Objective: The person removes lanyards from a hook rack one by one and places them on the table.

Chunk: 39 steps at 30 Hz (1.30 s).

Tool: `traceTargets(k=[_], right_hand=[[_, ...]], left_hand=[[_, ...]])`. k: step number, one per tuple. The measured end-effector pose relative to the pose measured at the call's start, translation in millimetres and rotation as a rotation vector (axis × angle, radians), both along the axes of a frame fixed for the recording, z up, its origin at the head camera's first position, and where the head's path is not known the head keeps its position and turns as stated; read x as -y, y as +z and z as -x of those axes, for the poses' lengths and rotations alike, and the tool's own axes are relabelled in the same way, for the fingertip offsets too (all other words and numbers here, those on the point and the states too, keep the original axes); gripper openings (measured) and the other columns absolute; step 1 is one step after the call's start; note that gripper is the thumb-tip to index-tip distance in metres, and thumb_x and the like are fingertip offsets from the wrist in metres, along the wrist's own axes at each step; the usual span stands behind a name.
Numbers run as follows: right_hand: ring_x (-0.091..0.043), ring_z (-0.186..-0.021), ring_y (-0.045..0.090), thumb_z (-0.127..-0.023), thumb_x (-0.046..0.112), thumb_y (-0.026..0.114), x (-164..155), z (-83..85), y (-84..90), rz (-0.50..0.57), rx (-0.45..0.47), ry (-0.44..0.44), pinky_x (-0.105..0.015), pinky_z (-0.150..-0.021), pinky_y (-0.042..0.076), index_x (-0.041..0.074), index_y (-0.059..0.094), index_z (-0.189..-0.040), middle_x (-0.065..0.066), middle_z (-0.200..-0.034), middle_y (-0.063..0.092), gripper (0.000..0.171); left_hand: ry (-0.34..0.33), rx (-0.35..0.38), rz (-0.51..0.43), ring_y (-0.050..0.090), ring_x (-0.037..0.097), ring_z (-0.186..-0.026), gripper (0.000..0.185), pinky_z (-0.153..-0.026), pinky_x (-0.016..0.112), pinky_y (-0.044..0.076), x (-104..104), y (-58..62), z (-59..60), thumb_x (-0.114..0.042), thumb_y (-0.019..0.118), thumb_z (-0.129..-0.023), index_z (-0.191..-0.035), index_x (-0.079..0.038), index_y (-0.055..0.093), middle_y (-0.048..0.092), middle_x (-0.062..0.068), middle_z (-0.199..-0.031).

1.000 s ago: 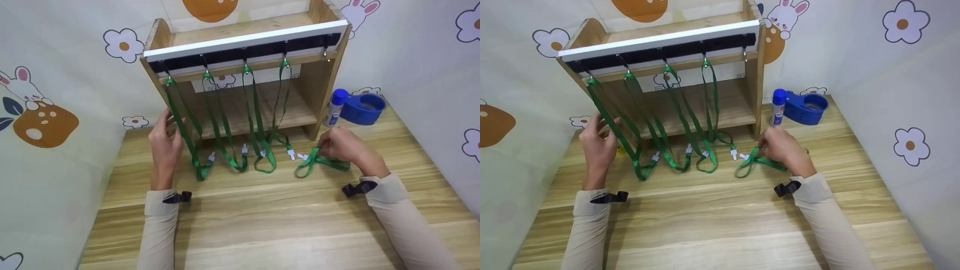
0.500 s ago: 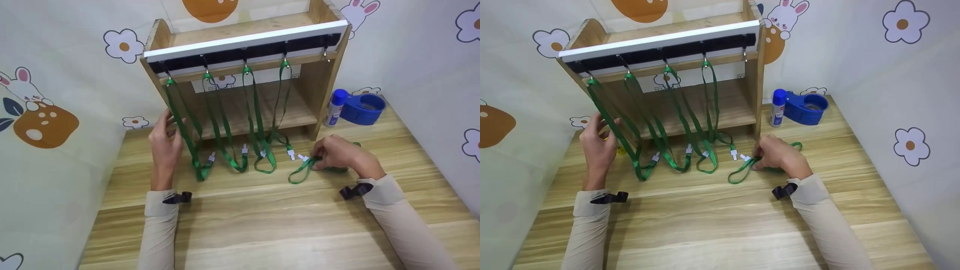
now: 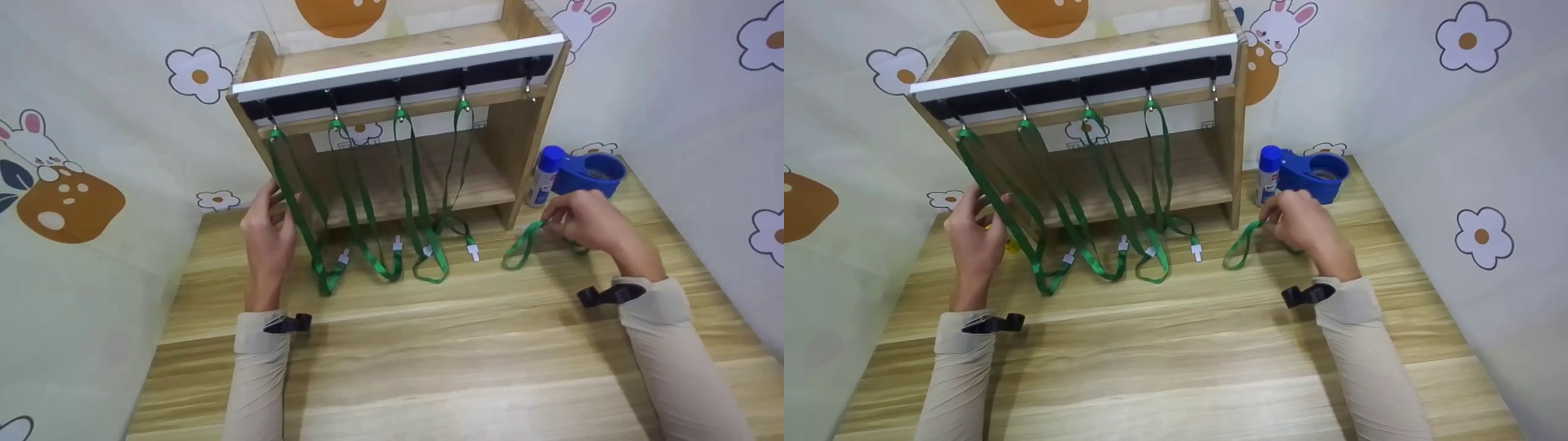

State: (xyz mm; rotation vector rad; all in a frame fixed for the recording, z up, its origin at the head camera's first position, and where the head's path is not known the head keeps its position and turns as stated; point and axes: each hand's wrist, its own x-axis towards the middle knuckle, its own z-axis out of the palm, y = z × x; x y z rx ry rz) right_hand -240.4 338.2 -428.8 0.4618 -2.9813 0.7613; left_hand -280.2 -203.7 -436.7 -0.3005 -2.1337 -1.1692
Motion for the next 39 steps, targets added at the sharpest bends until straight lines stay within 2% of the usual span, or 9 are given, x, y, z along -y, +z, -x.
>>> traceTargets(k=[6, 10, 13, 19, 22, 27, 30, 36, 39], right_hand=[[-0.022, -0.081, 0.072, -0.089, 0.004, 0.085, -25, 8.3, -7.2, 0.058, -0.005, -0.115, -0.017, -0.065, 0.050, 0.001, 0.083, -0.100, -0.018, -0.093, 0.082, 0.011], [-0.017, -0.079, 0.070, -0.088, 0.001, 0.085, -31, 16.0, -23.4, 0.067, 0.024, -0.074, -0.014, -0.066, 0.050, 0.001, 0.084, -0.099, -0.017, -0.093, 0.082, 0.010], [-0.017, -0.079, 0.070, -0.089, 0.000, 0.084, -32, 18.9, -31.6, 0.066, 0.043, -0.031, -0.015, -0.068, 0.051, 0.003, 0.084, -0.098, -0.016, -0.095, 0.083, 0.010], [-0.021, -0.085, 0.072, -0.091, -0.005, 0.078, -30, 20.0, -37.0, 0.053, 0.077, 0.005, -0.016, -0.072, 0.052, 0.008, 0.086, -0.098, -0.013, -0.099, 0.083, 0.017], [-0.024, -0.091, 0.074, -0.091, -0.008, 0.074, -27, 19.4, -37.1, 0.048, 0.100, 0.010, -0.024, -0.081, 0.058, 0.010, 0.086, -0.101, -0.011, -0.103, 0.083, 0.024], [-0.029, -0.098, 0.076, -0.091, -0.011, 0.069, -22, 18.8, -38.6, 0.070, 0.108, 0.016, -0.051, -0.094, 0.064, 0.008, 0.085, -0.106, -0.012, -0.106, 0.083, 0.029], [-0.028, -0.098, 0.076, -0.092, -0.011, 0.068, -19, 19.2, -40.6, 0.078, 0.096, 0.037, -0.049, -0.094, 0.065, 0.008, 0.084, -0.108, -0.011, -0.107, 0.083, 0.029], [-0.035, -0.103, 0.078, -0.096, -0.008, 0.069, -23, 13.2, -26.2, 0.120, 0.060, 0.037, -0.050, -0.093, 0.067, 0.007, 0.083, -0.114, -0.015, -0.112, 0.082, 0.027], [-0.037, -0.104, 0.077, -0.100, -0.001, 0.071, -23, 6.0, -9.1, 0.166, 0.022, -0.028, -0.030, -0.085, 0.067, 0.008, 0.082, -0.116, -0.019, -0.117, 0.081, 0.021]], left_hand=[[0.003, 0.007, -0.004, 0.077, 0.018, -0.120, 0.047, -0.096, 0.032, 0.066, 1, 1.5, -0.1, -0.030, 0.075, -0.104, -0.146, -0.012, 0.066, 0.074, 0.004, -0.140], [0.010, 0.005, -0.003, 0.076, 0.018, -0.120, 0.047, -0.095, 0.037, 0.067, 2, 1.6, -0.8, -0.033, 0.074, -0.104, -0.146, -0.012, 0.066, 0.074, 0.004, -0.140], [0.010, 0.008, -0.001, 0.076, 0.017, -0.121, 0.047, -0.095, 0.034, 0.067, 2, 1.9, -0.7, -0.033, 0.074, -0.104, -0.146, -0.012, 0.066, 0.074, 0.003, -0.141], [-0.001, 0.011, -0.002, 0.076, 0.018, -0.122, 0.047, -0.096, 0.033, 0.066, 2, 1.9, 0.2, -0.032, 0.073, -0.105, -0.147, -0.014, 0.066, 0.073, 0.002, -0.142], [-0.001, -0.009, 0.002, 0.076, 0.020, -0.121, 0.048, -0.094, 0.037, 0.067, 2, 1.5, 0.5, -0.030, 0.074, -0.104, -0.147, -0.011, 0.066, 0.074, 0.005, -0.140], [-0.003, -0.037, 0.009, 0.077, 0.021, -0.120, 0.046, -0.092, 0.038, 0.068, 2, 1.5, 1.7, -0.026, 0.075, -0.104, -0.146, -0.007, 0.066, 0.075, 0.007, -0.138], [-0.007, -0.033, 0.007, 0.077, 0.020, -0.120, 0.045, -0.093, 0.035, 0.067, 2, 1.5, 1.9, -0.024, 0.075, -0.104, -0.145, -0.009, 0.066, 0.074, 0.006, -0.139], [-0.013, -0.008, -0.005, 0.076, 0.019, -0.122, 0.046, -0.096, 0.034, 0.066, 1, 0.8, 0.1, -0.022, 0.075, -0.104, -0.147, -0.013, 0.065, 0.073, 0.004, -0.142], [-0.010, 0.002, -0.008, 0.076, 0.018, -0.121, 0.046, -0.096, 0.029, 0.066, 0, 0.6, -0.6, -0.023, 0.075, -0.104, -0.148, -0.013, 0.065, 0.073, 0.004, -0.142]])
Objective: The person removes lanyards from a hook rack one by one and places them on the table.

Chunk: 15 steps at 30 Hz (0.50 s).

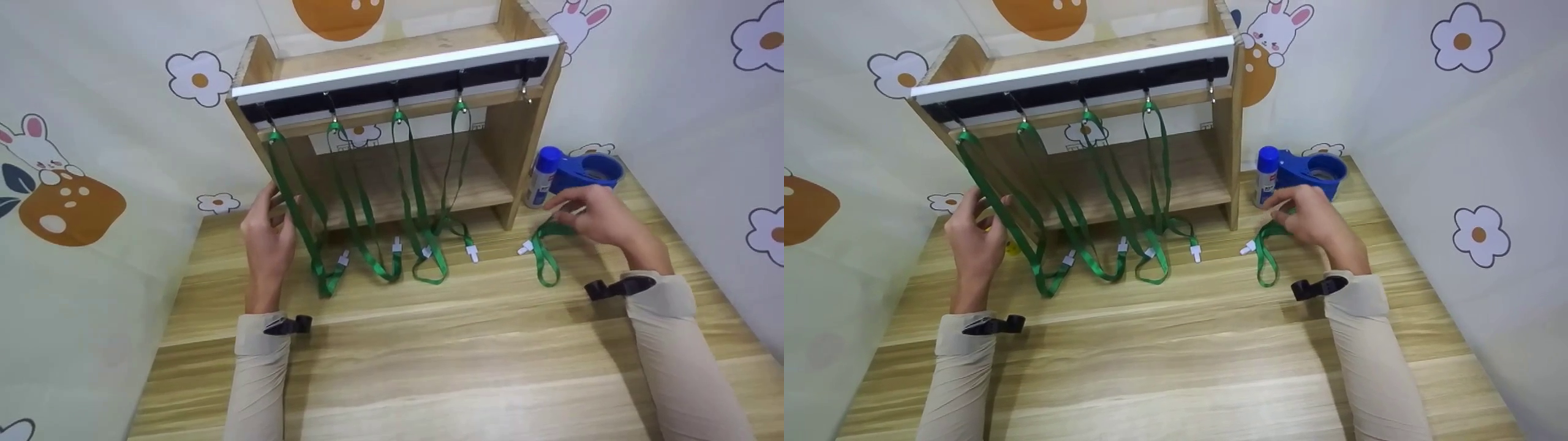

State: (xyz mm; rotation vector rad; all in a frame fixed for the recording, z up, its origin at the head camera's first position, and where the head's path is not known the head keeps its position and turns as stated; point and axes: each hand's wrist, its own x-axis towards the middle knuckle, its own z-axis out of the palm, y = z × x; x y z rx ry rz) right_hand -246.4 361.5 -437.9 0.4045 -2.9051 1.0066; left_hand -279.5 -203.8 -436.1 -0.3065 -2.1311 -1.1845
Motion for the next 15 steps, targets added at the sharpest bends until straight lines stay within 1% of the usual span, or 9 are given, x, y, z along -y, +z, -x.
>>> traceTargets(k=[3, 4, 6, 9, 11, 15], right_hand=[[-0.028, -0.100, 0.076, -0.102, 0.008, 0.074, 9, -8.8, 19.2, 0.061, -0.042, -0.073, -0.010, -0.075, 0.058, 0.012, 0.083, -0.116, -0.016, -0.117, 0.081, 0.017], [-0.024, -0.098, 0.076, -0.103, 0.011, 0.075, 13, -11.8, 25.1, 0.083, -0.058, -0.087, -0.008, -0.074, 0.056, 0.013, 0.083, -0.116, -0.015, -0.116, 0.081, 0.015], [-0.015, -0.093, 0.074, -0.103, 0.015, 0.076, 25, -17.2, 34.5, 0.127, -0.093, -0.097, -0.007, -0.074, 0.056, 0.016, 0.083, -0.115, -0.012, -0.114, 0.081, 0.015], [-0.008, -0.087, 0.074, -0.102, 0.017, 0.077, 46, -21.7, 40.8, 0.174, -0.143, -0.065, -0.010, -0.073, 0.059, 0.017, 0.083, -0.115, -0.009, -0.111, 0.082, 0.014], [-0.008, -0.086, 0.074, -0.102, 0.015, 0.077, 61, -21.9, 40.1, 0.189, -0.175, -0.021, -0.012, -0.073, 0.061, 0.015, 0.083, -0.115, -0.007, -0.109, 0.082, 0.014], [-0.013, -0.086, 0.074, -0.101, 0.013, 0.078, 91, -19.2, 32.1, 0.196, -0.224, 0.051, -0.014, -0.074, 0.062, 0.014, 0.083, -0.113, -0.004, -0.106, 0.081, 0.013]], left_hand=[[0.003, 0.009, -0.007, 0.077, 0.019, -0.120, 0.046, -0.095, 0.027, 0.065, 1, -0.1, -1.1, -0.025, 0.075, -0.104, -0.147, -0.014, 0.066, 0.074, 0.004, -0.141], [0.006, 0.015, -0.007, 0.077, 0.019, -0.120, 0.046, -0.096, 0.027, 0.065, 1, -0.1, -1.5, -0.026, 0.075, -0.104, -0.148, -0.014, 0.065, 0.073, 0.003, -0.141], [0.012, 0.026, -0.005, 0.076, 0.018, -0.121, 0.047, -0.096, 0.028, 0.065, 1, -0.1, -1.7, -0.028, 0.075, -0.104, -0.148, -0.015, 0.065, 0.073, 0.003, -0.142], [0.017, 0.035, -0.001, 0.076, 0.017, -0.122, 0.048, -0.096, 0.028, 0.065, 1, -0.2, -1.5, -0.031, 0.074, -0.104, -0.148, -0.015, 0.065, 0.073, 0.002, -0.143], [0.011, 0.022, -0.002, 0.076, 0.018, -0.121, 0.047, -0.095, 0.029, 0.066, 1, -0.4, -0.7, -0.030, 0.074, -0.104, -0.147, -0.014, 0.066, 0.073, 0.004, -0.142], [-0.017, -0.027, -0.011, 0.077, 0.021, -0.119, 0.045, -0.093, 0.034, 0.067, 1, -0.9, 1.1, -0.025, 0.075, -0.104, -0.145, -0.008, 0.067, 0.074, 0.007, -0.139]])
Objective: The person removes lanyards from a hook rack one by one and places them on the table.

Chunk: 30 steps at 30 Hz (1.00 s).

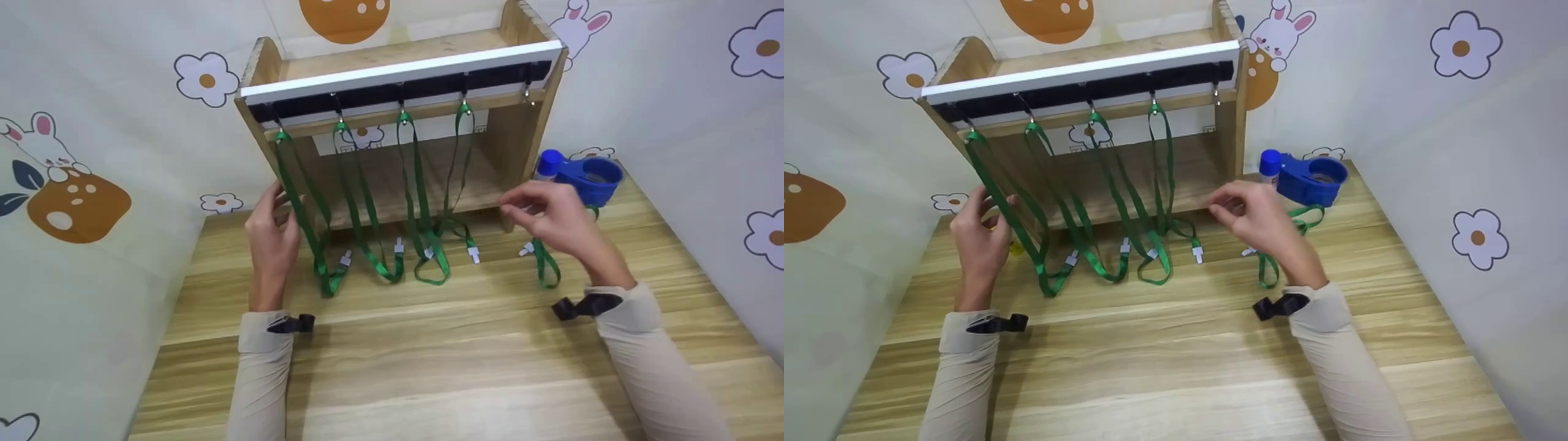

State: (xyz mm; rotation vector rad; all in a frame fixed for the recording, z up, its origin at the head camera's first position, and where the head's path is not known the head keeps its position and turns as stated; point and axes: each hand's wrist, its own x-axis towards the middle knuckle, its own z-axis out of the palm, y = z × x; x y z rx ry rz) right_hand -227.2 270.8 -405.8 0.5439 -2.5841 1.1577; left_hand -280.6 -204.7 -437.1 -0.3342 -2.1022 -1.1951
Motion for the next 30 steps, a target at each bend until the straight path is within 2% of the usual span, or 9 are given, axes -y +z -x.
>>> traceTargets(k=[4, 8, 13, 16, 20, 22, 26, 30], right_hand=[[-0.016, -0.090, 0.075, -0.100, 0.013, 0.079, 26, 5.4, -8.3, 0.032, -0.021, 0.021, -0.012, -0.078, 0.062, 0.011, 0.084, -0.111, -0.003, -0.106, 0.080, 0.012], [-0.019, -0.095, 0.077, -0.102, 0.017, 0.078, 51, 10.7, -10.9, 0.113, -0.014, -0.004, -0.011, -0.082, 0.062, 0.009, 0.082, -0.115, -0.004, -0.108, 0.079, 0.016], [-0.018, -0.093, 0.076, -0.098, 0.036, 0.082, 78, 15.3, -7.6, 0.182, -0.022, -0.110, -0.018, -0.082, 0.065, 0.008, 0.079, -0.119, -0.005, -0.104, 0.078, 0.035], [-0.019, -0.087, 0.076, -0.094, 0.043, 0.086, 93, 16.5, -6.4, 0.181, -0.059, -0.186, -0.027, -0.079, 0.068, 0.004, 0.079, -0.115, -0.006, -0.097, 0.077, 0.045], [-0.022, -0.080, 0.078, -0.095, 0.036, 0.086, 109, 17.9, -6.6, 0.163, -0.154, -0.248, -0.038, -0.075, 0.070, 0.001, 0.080, -0.103, -0.010, -0.088, 0.077, 0.037], [-0.022, -0.080, 0.078, -0.097, 0.031, 0.084, 113, 17.7, -6.1, 0.159, -0.197, -0.259, -0.038, -0.075, 0.070, 0.002, 0.081, -0.098, -0.011, -0.088, 0.078, 0.029], [-0.023, -0.080, 0.078, -0.100, 0.024, 0.081, 114, 17.0, -4.1, 0.175, -0.257, -0.278, -0.039, -0.076, 0.070, 0.003, 0.084, -0.098, -0.011, -0.090, 0.081, 0.021], [-0.021, -0.077, 0.077, -0.100, 0.025, 0.081, 108, 17.1, -0.1, 0.204, -0.306, -0.290, -0.041, -0.074, 0.070, 0.004, 0.085, -0.096, -0.010, -0.089, 0.082, 0.021]], left_hand=[[-0.003, -0.017, -0.001, 0.077, 0.020, -0.118, 0.044, -0.092, 0.035, 0.067, 0, -0.8, 1.3, -0.023, 0.075, -0.104, -0.144, -0.008, 0.067, 0.075, 0.007, -0.138], [-0.002, -0.012, -0.005, 0.077, 0.019, -0.119, 0.043, -0.093, 0.035, 0.067, 0, -1.0, 1.6, -0.023, 0.075, -0.104, -0.144, -0.009, 0.068, 0.075, 0.007, -0.139], [-0.003, -0.003, -0.015, 0.077, 0.019, -0.119, 0.043, -0.092, 0.035, 0.067, 0, -0.4, 0.6, -0.023, 0.076, -0.104, -0.145, -0.013, 0.068, 0.075, 0.005, -0.139], [-0.001, 0.002, -0.019, 0.077, 0.020, -0.118, 0.044, -0.092, 0.037, 0.068, 0, -0.4, 0.1, -0.023, 0.076, -0.103, -0.145, -0.014, 0.068, 0.074, 0.005, -0.140], [-0.001, -0.003, -0.012, 0.077, 0.020, -0.118, 0.044, -0.092, 0.040, 0.068, 0, -1.7, 0.6, -0.024, 0.075, -0.104, -0.145, -0.011, 0.067, 0.075, 0.007, -0.139], [0.002, -0.007, -0.005, 0.078, 0.021, -0.117, 0.044, -0.092, 0.040, 0.068, -1, -1.6, 0.6, -0.025, 0.074, -0.105, -0.145, -0.009, 0.067, 0.075, 0.008, -0.139], [0.003, -0.004, 0.007, 0.078, 0.021, -0.118, 0.045, -0.092, 0.035, 0.068, 0, -0.8, 0.5, -0.025, 0.074, -0.105, -0.146, -0.008, 0.066, 0.075, 0.009, -0.139], [0.005, 0.011, 0.005, 0.077, 0.021, -0.119, 0.046, -0.093, 0.032, 0.067, 1, -0.2, -0.2, -0.024, 0.074, -0.105, -0.147, -0.008, 0.066, 0.074, 0.008, -0.140]])
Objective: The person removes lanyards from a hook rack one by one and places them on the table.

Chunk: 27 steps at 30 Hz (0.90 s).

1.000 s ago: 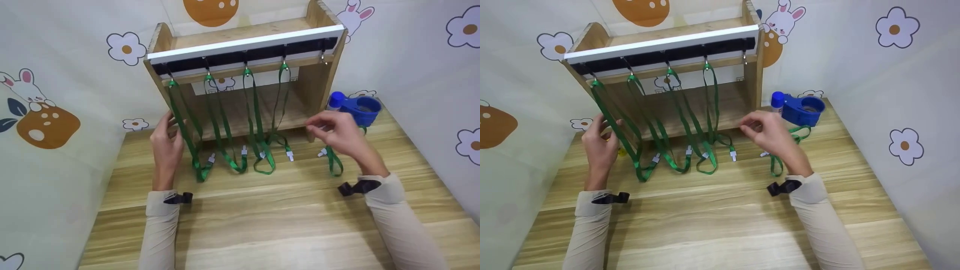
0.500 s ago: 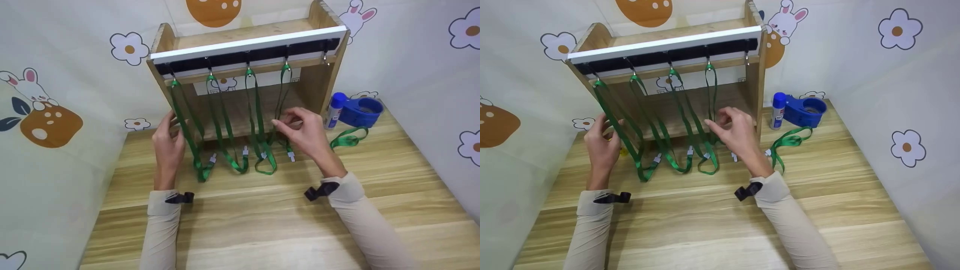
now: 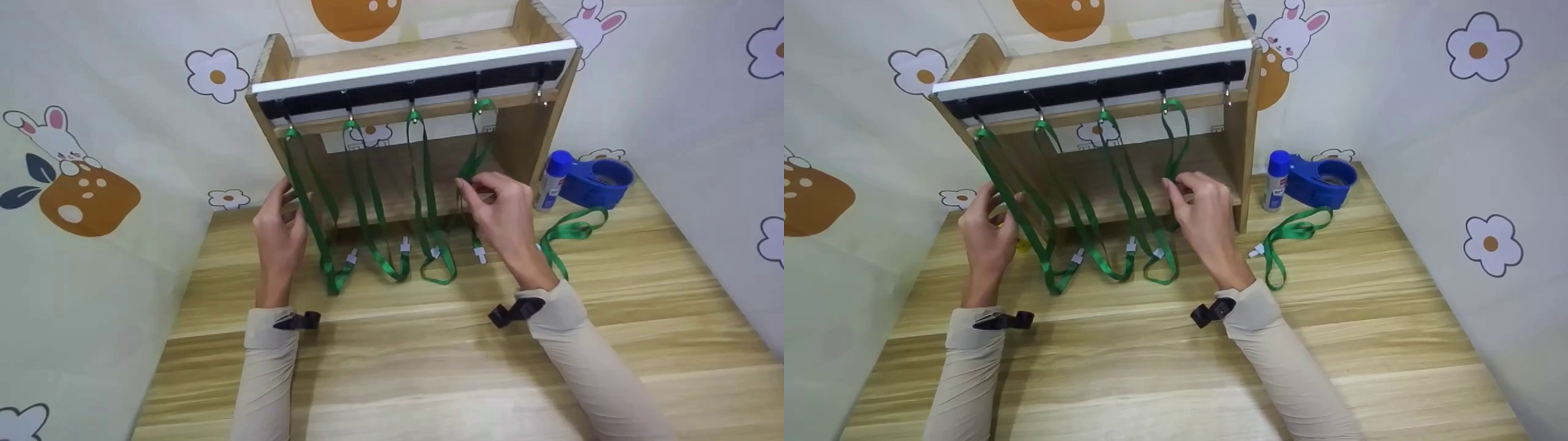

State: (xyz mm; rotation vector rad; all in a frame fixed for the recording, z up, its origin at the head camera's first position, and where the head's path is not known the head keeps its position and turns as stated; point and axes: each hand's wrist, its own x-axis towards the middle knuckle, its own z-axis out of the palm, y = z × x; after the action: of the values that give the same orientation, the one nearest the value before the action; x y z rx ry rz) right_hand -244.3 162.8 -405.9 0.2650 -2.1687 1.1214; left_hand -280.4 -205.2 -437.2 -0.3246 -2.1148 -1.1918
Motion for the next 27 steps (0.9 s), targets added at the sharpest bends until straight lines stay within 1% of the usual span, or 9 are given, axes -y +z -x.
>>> traceTargets(k=[2, 9, 11, 14, 17, 18, 20, 24, 27], right_hand=[[-0.021, -0.077, 0.077, -0.100, 0.026, 0.081, -5, -1.0, 2.4, 0.004, -0.012, -0.008, -0.038, -0.074, 0.069, 0.005, 0.085, -0.096, -0.009, -0.089, 0.082, 0.022], [-0.022, -0.081, 0.079, -0.100, 0.028, 0.081, -25, -7.1, 10.7, 0.015, -0.033, -0.018, -0.009, -0.074, 0.058, 0.005, 0.086, -0.101, -0.010, -0.094, 0.084, 0.023], [-0.021, -0.075, 0.076, -0.099, 0.025, 0.082, -33, -8.8, 12.7, 0.009, -0.054, -0.020, -0.006, -0.070, 0.054, 0.003, 0.084, -0.097, -0.012, -0.088, 0.082, 0.023], [-0.016, -0.074, 0.072, -0.099, 0.018, 0.082, -45, -12.2, 15.9, 0.000, -0.061, -0.013, -0.006, -0.070, 0.054, 0.003, 0.084, -0.098, -0.011, -0.088, 0.081, 0.016], [-0.012, -0.076, 0.069, -0.100, 0.012, 0.079, -57, -17.8, 20.6, -0.044, -0.015, 0.022, -0.006, -0.072, 0.054, 0.006, 0.085, -0.103, -0.008, -0.091, 0.081, 0.009], [-0.011, -0.079, 0.071, -0.100, 0.011, 0.079, -61, -20.2, 22.5, -0.062, 0.015, 0.042, -0.007, -0.073, 0.057, 0.009, 0.086, -0.109, -0.006, -0.098, 0.083, 0.012], [-0.011, -0.077, 0.071, -0.100, 0.010, 0.078, -68, -25.7, 26.7, -0.122, 0.070, 0.085, -0.007, -0.071, 0.057, 0.010, 0.086, -0.111, -0.005, -0.100, 0.084, 0.014], [-0.011, -0.072, 0.070, -0.098, 0.009, 0.080, -80, -37.8, 34.4, -0.225, 0.167, 0.182, -0.010, -0.065, 0.058, 0.012, 0.085, -0.110, -0.003, -0.097, 0.083, 0.013], [-0.010, -0.072, 0.072, -0.098, 0.007, 0.080, -88, -46.7, 39.0, -0.244, 0.224, 0.284, -0.013, -0.064, 0.060, 0.014, 0.085, -0.109, 0.000, -0.092, 0.082, 0.014]], left_hand=[[0.000, 0.006, -0.002, 0.076, 0.020, -0.120, 0.046, -0.094, 0.032, 0.067, 0, 0.1, 0.1, -0.024, 0.074, -0.105, -0.147, -0.008, 0.065, 0.074, 0.008, -0.140], [-0.003, -0.002, -0.011, 0.077, 0.018, -0.118, 0.045, -0.093, 0.027, 0.066, 0, -1.3, 0.9, -0.025, 0.073, -0.105, -0.146, -0.008, 0.066, 0.074, 0.008, -0.139], [-0.002, -0.012, -0.012, 0.077, 0.019, -0.117, 0.044, -0.092, 0.027, 0.067, 0, -1.4, 1.1, -0.025, 0.074, -0.105, -0.145, -0.008, 0.066, 0.075, 0.008, -0.138], [0.000, -0.020, -0.015, 0.078, 0.019, -0.116, 0.044, -0.091, 0.028, 0.067, 0, -1.4, 1.0, -0.025, 0.074, -0.105, -0.144, -0.007, 0.067, 0.075, 0.008, -0.137], [0.003, -0.017, -0.017, 0.077, 0.020, -0.117, 0.043, -0.091, 0.029, 0.068, 0, -1.4, 0.4, -0.026, 0.074, -0.105, -0.144, -0.008, 0.067, 0.075, 0.008, -0.137], [0.004, -0.013, -0.017, 0.077, 0.020, -0.117, 0.043, -0.091, 0.030, 0.068, 0, -1.4, 0.3, -0.026, 0.074, -0.105, -0.144, -0.008, 0.067, 0.075, 0.008, -0.137], [0.005, -0.006, -0.016, 0.077, 0.020, -0.118, 0.043, -0.092, 0.031, 0.068, -1, -1.6, 0.1, -0.025, 0.074, -0.105, -0.144, -0.008, 0.067, 0.075, 0.008, -0.138], [0.010, 0.004, -0.013, 0.076, 0.019, -0.120, 0.044, -0.094, 0.035, 0.067, -1, -1.1, -0.1, -0.024, 0.074, -0.105, -0.145, -0.009, 0.066, 0.074, 0.007, -0.141], [0.013, -0.001, -0.009, 0.077, 0.021, -0.120, 0.044, -0.095, 0.036, 0.067, -1, -0.6, 0.1, -0.023, 0.075, -0.104, -0.145, -0.010, 0.066, 0.074, 0.007, -0.141]])
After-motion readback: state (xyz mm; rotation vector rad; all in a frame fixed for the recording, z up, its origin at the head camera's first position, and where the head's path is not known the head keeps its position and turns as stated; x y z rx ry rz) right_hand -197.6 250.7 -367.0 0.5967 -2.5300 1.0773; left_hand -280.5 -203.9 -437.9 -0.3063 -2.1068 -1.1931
